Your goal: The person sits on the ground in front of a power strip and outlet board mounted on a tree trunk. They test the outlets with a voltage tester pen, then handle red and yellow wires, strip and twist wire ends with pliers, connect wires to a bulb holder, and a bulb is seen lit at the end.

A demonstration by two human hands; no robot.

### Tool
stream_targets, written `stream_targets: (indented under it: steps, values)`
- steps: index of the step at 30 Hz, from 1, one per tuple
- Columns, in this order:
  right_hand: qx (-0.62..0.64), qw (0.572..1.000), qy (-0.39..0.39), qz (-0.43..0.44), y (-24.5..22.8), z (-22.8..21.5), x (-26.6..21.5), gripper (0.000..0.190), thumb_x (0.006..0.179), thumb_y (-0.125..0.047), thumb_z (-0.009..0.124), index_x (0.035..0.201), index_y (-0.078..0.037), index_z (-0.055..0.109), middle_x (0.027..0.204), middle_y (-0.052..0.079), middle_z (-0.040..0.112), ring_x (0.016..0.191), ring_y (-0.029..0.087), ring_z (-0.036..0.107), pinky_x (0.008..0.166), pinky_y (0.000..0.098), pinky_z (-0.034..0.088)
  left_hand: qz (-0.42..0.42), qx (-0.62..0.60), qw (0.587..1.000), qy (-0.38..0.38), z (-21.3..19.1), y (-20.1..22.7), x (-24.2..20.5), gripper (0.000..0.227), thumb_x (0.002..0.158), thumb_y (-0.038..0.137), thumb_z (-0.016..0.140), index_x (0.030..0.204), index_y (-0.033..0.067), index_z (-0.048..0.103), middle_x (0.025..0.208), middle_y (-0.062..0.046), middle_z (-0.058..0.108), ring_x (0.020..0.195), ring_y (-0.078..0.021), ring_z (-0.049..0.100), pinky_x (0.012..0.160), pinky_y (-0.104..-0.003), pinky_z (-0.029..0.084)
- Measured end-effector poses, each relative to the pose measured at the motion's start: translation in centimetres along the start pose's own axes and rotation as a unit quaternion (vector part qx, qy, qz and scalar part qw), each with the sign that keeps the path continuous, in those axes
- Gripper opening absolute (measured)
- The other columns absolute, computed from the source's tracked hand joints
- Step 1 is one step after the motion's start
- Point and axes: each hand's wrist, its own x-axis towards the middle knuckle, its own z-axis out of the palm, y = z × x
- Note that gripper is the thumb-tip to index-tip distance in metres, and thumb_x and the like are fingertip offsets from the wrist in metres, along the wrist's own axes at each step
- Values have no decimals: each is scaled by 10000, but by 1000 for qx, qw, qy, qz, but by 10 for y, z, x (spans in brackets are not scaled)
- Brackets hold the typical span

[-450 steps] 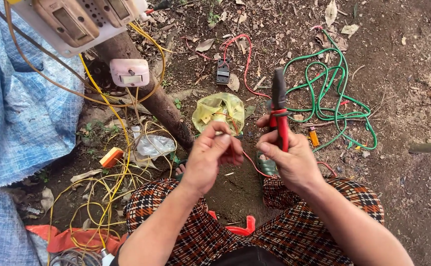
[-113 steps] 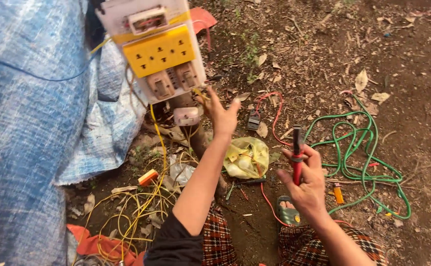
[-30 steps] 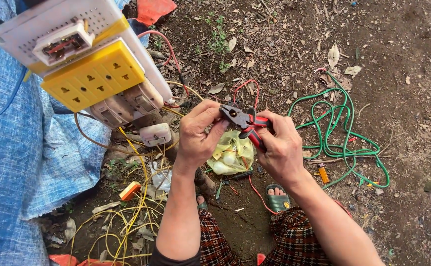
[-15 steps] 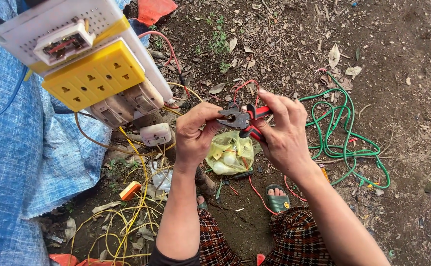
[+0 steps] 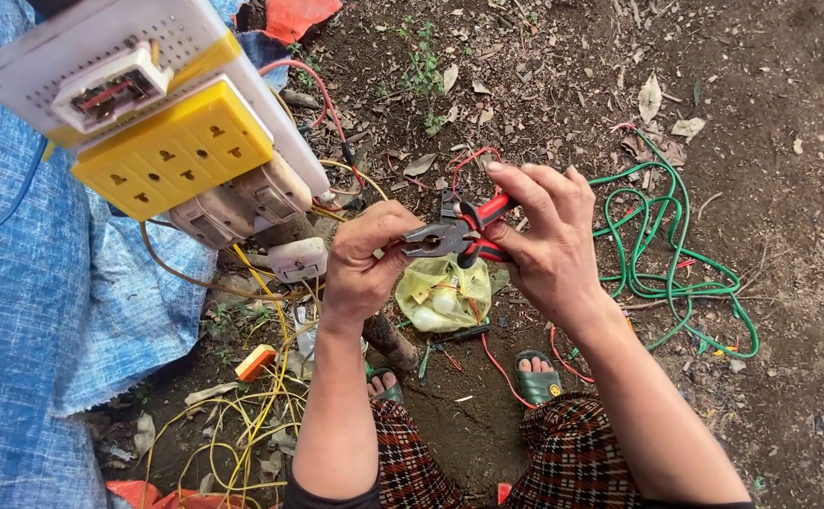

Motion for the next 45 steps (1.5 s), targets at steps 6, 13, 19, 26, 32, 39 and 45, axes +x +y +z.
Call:
stream_targets:
  steps: [6, 13, 19, 26, 32, 39, 45]
  values:
    - [33, 999, 11, 10, 4, 11, -9, 243, 926, -489, 668, 1007, -285, 774, 1351, 42, 633, 1072, 314, 553, 941, 515, 402, -10, 6, 1000, -9, -3, 0, -1, 153, 961, 166, 695, 988, 49, 790, 795, -88, 659, 697, -109, 497, 594, -257, 430]
    - [79, 996, -12, 33, 1, 16, -17, 157, 960, -353, 696, 1021, -229, 772, 1298, 42, 630, 1028, 316, 560, 861, 454, 419, 3, 41, 999, -28, -2, 6, -1, 206, 982, 206, 673, 1020, 32, 777, 811, -113, 665, 714, -136, 529, 607, -278, 454]
    - [123, 990, -31, 67, -6, 12, -14, 220, 991, -351, 648, 1033, -170, 766, 1312, 52, 637, 1068, 332, 586, 865, 426, 447, 39, 91, 995, 20, 4, 9, 3, 182, 984, 144, 654, 1045, 13, 765, 805, -108, 691, 697, -168, 617, 609, -281, 514]
    - [10, 1000, -4, -6, 0, 1, -1, 202, 946, -404, 688, 984, -221, 765, 1474, 79, 577, 1314, 362, 516, 1072, 565, 334, 37, 24, 999, -10, -2, -1, -2, 192, 994, 172, 639, 992, 30, 769, 786, -96, 691, 713, -179, 647, 689, -301, 543]
    - [-18, 1000, 9, -22, 2, 10, -3, 130, 915, -241, 753, 1041, -259, 777, 1490, 65, 580, 1338, 367, 503, 1062, 647, 320, 8, 28, 999, -44, -11, 3, -4, 233, 1006, 209, 620, 984, 33, 771, 748, -86, 644, 691, -164, 573, 666, -308, 500]
    - [21, 999, 29, -16, 2, 17, -3, 214, 956, -437, 687, 895, -243, 755, 1355, 23, 661, 1076, 302, 553, 953, 539, 388, -12, 22, 999, -36, -14, -1, -7, 244, 1009, 221, 616, 1001, 31, 769, 683, -67, 568, 641, -144, 478, 608, -297, 429]
    - [78, 997, 6, 21, -7, 21, -6, 257, 955, -446, 651, 910, -230, 781, 1310, -3, 671, 977, 277, 564, 861, 441, 409, -7, 37, 999, -31, -12, 1, -5, 265, 1011, 261, 621, 982, 43, 770, 637, -36, 532, 619, -109, 426, 609, -281, 400]
